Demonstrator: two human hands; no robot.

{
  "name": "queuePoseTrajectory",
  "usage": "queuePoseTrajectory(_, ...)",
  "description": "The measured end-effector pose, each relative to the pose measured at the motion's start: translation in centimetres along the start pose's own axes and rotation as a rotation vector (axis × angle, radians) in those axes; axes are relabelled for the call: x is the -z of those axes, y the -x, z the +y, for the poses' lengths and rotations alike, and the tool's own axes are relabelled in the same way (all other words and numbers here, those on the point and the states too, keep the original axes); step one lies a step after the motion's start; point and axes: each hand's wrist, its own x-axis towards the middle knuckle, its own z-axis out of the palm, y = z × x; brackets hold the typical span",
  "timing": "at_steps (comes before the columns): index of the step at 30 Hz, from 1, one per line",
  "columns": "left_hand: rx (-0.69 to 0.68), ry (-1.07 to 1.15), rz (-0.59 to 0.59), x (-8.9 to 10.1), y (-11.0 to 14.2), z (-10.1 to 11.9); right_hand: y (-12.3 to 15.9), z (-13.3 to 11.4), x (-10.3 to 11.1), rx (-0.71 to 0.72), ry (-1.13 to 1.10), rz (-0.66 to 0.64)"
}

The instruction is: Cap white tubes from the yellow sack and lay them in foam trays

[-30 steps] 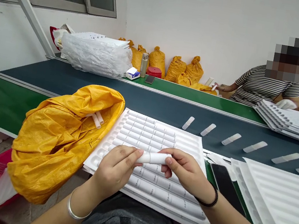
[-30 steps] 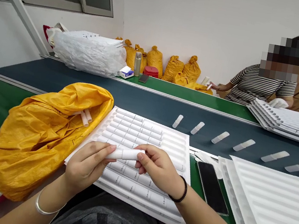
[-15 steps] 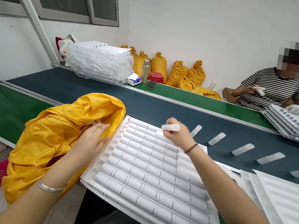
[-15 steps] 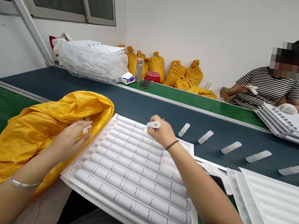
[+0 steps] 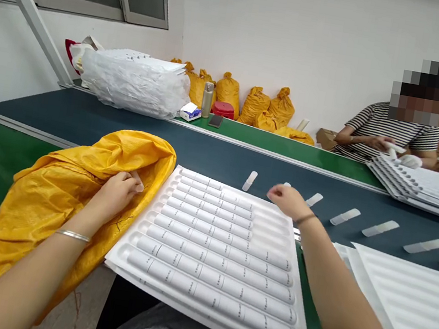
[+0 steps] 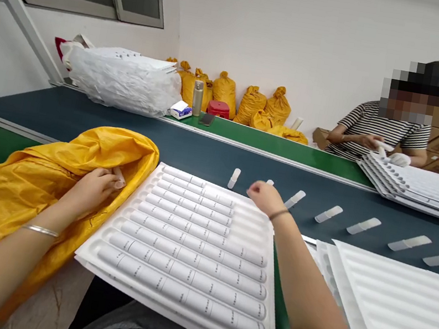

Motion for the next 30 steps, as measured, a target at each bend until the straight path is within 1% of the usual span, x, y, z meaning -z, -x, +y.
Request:
queuePoseTrajectory(1,-0.003,0.025,0.052,0.6,0.4,1.0,2.4,0.7,-0.2,0.032,0.000,-0.033)
queuePoseTrajectory(3,-0.032,0.121,0.183,1.6,1.5,3.4,7.1,2.1,-1.4,0.104,0.037,-0.150)
queuePoseTrajectory(5,-0.096,0.284,0.318,2.4,2.8,6.1,10.5,3.3,-3.2,0.119,0.127,-0.161)
queuePoseTrajectory(7,-0.144,0.469,0.393,2.9,4.1,8.8,12.3,3.9,-4.3,0.192,0.201,-0.090)
queuePoseTrajectory(8,-0.145,0.571,0.401,3.0,4.8,10.0,12.7,3.9,-4.4,0.215,0.226,-0.037)
queuePoseTrajectory(10,-0.108,0.843,0.387,2.9,5.9,12.4,13.0,3.1,-3.8,0.218,0.212,0.069)
queuePoseTrajectory(12,-0.049,1.212,0.349,2.5,6.9,14.4,13.2,1.3,-2.7,0.232,0.047,0.125)
queuePoseTrajectory(13,-0.009,1.398,0.323,2.3,7.4,15.3,13.4,0.1,-2.3,0.278,-0.092,0.123)
queuePoseTrajectory(15,0.081,1.673,0.282,1.9,8.1,16.8,14.0,-2.7,-2.1,0.432,-0.421,0.054)
queuePoseTrajectory(16,0.126,1.743,0.267,1.8,8.4,17.4,14.3,-4.2,-2.3,0.503,-0.575,0.003)
queuePoseTrajectory(17,0.165,1.774,0.256,1.7,8.7,17.8,14.5,-5.5,-2.7,0.554,-0.712,-0.045)
queuePoseTrajectory(19,0.207,1.775,0.242,1.8,9.1,18.2,14.6,-7.8,-3.4,0.582,-0.925,-0.080)
queuePoseTrajectory(21,0.214,1.769,0.236,2.0,9.4,18.2,14.5,-9.2,-3.9,0.561,-1.044,-0.036)
queuePoseTrajectory(22,0.210,1.768,0.241,2.0,9.6,18.2,14.4,-9.6,-3.9,0.560,-1.061,-0.010)
queuePoseTrajectory(24,0.200,1.771,0.259,2.0,9.8,18.0,14.1,-9.8,-3.7,0.620,-1.019,0.010)
queuePoseTrajectory(27,0.176,1.751,0.240,1.7,10.1,17.6,14.0,-9.7,-3.0,0.819,-0.859,0.034)
queuePoseTrajectory(28,0.166,1.698,0.218,1.5,10.1,17.3,14.0,-9.6,-2.8,0.879,-0.795,0.068)
queuePoseTrajectory(30,0.134,1.487,0.133,1.4,10.4,16.7,14.0,-9.4,-2.5,0.966,-0.670,0.172)
